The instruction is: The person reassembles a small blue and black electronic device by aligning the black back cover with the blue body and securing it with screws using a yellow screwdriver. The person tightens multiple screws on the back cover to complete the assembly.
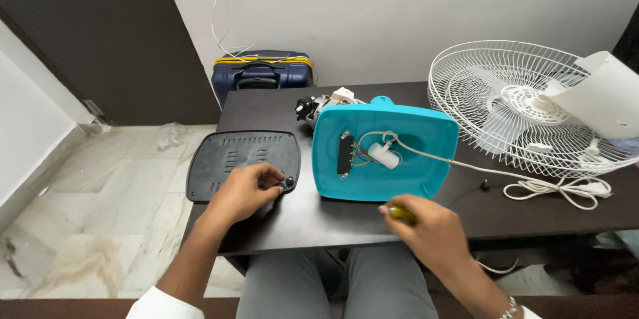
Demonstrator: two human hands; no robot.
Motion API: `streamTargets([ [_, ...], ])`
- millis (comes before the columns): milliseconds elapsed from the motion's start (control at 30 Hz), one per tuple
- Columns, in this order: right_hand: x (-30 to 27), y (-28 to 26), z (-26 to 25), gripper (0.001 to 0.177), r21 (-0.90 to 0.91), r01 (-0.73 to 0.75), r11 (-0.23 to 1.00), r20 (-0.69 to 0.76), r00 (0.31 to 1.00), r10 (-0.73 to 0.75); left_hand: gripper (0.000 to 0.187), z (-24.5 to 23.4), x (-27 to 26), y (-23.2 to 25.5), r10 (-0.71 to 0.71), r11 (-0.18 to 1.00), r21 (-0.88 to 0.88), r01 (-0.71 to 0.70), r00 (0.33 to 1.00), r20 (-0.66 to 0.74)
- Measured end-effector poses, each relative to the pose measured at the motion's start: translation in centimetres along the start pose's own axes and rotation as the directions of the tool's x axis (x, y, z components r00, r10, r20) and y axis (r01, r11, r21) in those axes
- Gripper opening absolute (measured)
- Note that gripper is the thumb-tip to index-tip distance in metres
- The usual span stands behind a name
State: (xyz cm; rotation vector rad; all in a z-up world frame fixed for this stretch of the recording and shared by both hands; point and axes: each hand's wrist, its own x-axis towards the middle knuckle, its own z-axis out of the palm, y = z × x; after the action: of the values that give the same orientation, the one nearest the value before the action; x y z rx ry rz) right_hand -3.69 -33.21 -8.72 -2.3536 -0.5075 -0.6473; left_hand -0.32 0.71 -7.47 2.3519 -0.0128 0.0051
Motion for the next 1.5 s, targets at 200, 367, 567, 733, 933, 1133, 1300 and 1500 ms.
streamTargets([
  [200,1.6,-4.1,2.3,0.025,0.264,-0.018,0.964,0.193,0.981,-0.034,0.023,0.0,-0.6,0.0,0.047,0.991,-0.117,-0.063,0.989,-0.138],
  [367,2.7,-6.0,3.9,0.031,0.464,-0.128,0.877,0.277,0.961,-0.006,0.020,0.9,-2.2,1.6,0.291,0.891,-0.269,-0.366,0.915,-0.279],
  [567,2.9,-6.2,4.7,0.039,0.597,-0.282,0.751,0.317,0.943,0.102,0.019,2.9,-3.6,4.7,0.470,0.730,-0.397,-0.556,0.831,-0.297],
  [733,2.8,-4.6,3.8,0.029,0.663,-0.190,0.724,0.153,0.981,0.117,0.019,4.6,-2.9,6.5,0.526,0.637,-0.490,-0.595,0.800,-0.288],
  [933,1.9,-1.7,0.3,0.024,0.572,-0.189,0.798,0.090,0.982,0.168,0.014,7.1,-2.0,8.3,0.658,0.556,-0.481,-0.677,0.713,-0.243],
  [1133,0.2,1.1,-3.8,0.024,0.459,-0.103,0.882,-0.034,0.991,0.133,0.018,10.5,-1.3,11.4,0.719,0.528,-0.517,-0.674,0.679,-0.152],
  [1300,-1.1,3.6,-6.7,0.022,0.363,-0.111,0.925,-0.119,0.979,0.164,0.016,12.3,-1.0,14.8,0.751,0.566,-0.482,-0.669,0.659,-0.033],
  [1500,-1.4,7.8,-9.4,0.024,0.204,-0.243,0.948,-0.168,0.946,0.279,0.020,11.9,-0.1,18.6,0.845,0.441,-0.235,-0.866,0.489,-0.217],
])
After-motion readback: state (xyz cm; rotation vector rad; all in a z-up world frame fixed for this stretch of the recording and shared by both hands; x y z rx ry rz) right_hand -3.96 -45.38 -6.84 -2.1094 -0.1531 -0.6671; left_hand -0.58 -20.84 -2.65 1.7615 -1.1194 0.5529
